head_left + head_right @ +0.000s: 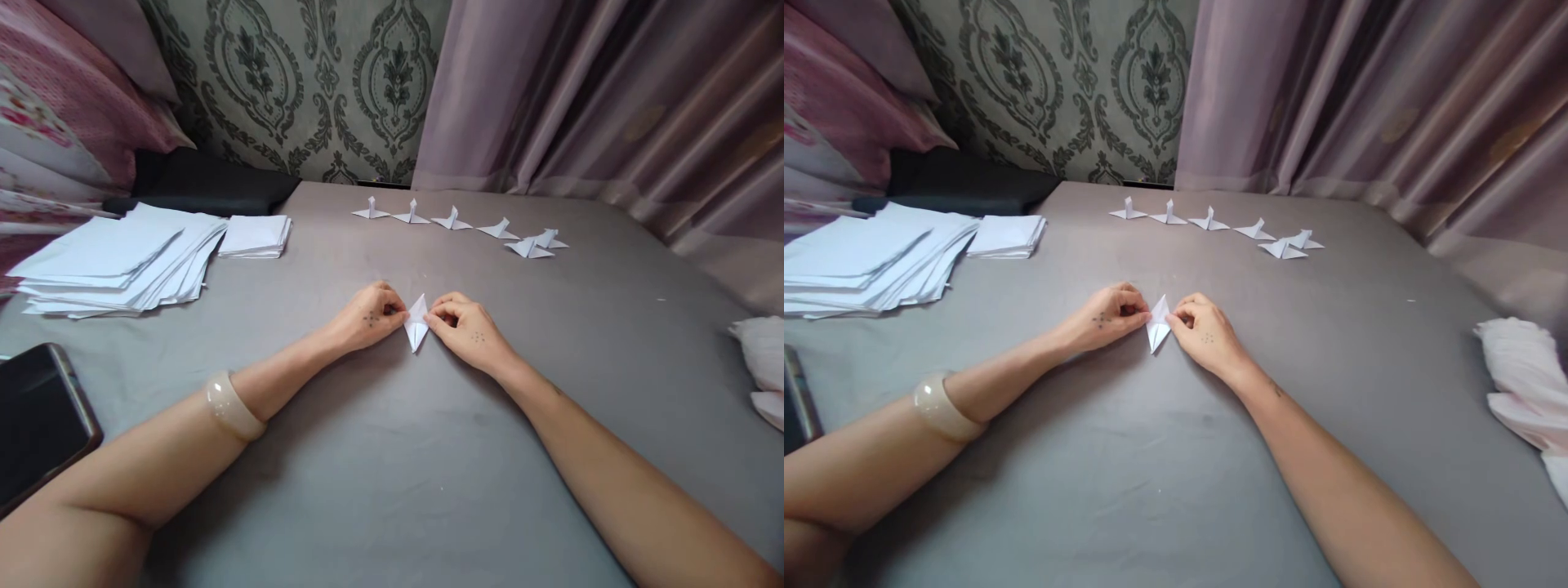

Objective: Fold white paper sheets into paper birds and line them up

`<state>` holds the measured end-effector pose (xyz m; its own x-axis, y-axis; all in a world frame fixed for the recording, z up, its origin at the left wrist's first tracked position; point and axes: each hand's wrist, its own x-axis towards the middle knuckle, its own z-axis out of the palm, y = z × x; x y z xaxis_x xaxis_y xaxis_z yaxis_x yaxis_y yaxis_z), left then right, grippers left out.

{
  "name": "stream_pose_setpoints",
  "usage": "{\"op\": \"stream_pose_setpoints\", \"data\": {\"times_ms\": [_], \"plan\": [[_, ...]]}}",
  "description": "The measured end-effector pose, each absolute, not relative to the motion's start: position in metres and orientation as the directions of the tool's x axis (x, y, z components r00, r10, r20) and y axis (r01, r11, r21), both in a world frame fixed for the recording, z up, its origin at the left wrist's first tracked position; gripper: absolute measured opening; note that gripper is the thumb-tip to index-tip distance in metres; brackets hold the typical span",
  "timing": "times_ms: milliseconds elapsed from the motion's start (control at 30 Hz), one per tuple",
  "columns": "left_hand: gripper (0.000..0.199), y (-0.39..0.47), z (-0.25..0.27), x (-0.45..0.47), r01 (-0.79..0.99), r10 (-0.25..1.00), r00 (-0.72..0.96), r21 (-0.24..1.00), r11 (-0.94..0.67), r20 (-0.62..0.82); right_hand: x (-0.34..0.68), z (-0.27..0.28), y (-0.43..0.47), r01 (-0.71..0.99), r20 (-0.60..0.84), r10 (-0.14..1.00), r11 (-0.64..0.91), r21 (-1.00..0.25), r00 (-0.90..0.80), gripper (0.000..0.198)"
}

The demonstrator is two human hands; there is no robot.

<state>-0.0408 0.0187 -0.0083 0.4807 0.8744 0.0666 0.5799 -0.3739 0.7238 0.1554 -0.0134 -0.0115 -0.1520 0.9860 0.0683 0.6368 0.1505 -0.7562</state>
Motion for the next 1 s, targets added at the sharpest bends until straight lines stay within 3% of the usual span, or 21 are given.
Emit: {"op": "stream_pose_setpoints", "data": {"times_ms": [667,1000], "plan": [[0.016,0.0193,-0.0158,-0.0416,0.538,0.881,0.462,0.759,-0.366,0.097,0.1549,-0.0150,-0.0117,0.659,0.073,0.988,0.146,-0.738,-0.137,0.023],[0.012,0.0175,-0.0178,-0.0393,0.595,0.881,0.460,0.699,-0.398,0.110,0.1546,-0.0138,-0.0127,0.687,0.077,0.990,0.135,-0.714,-0.115,0.017]]}}
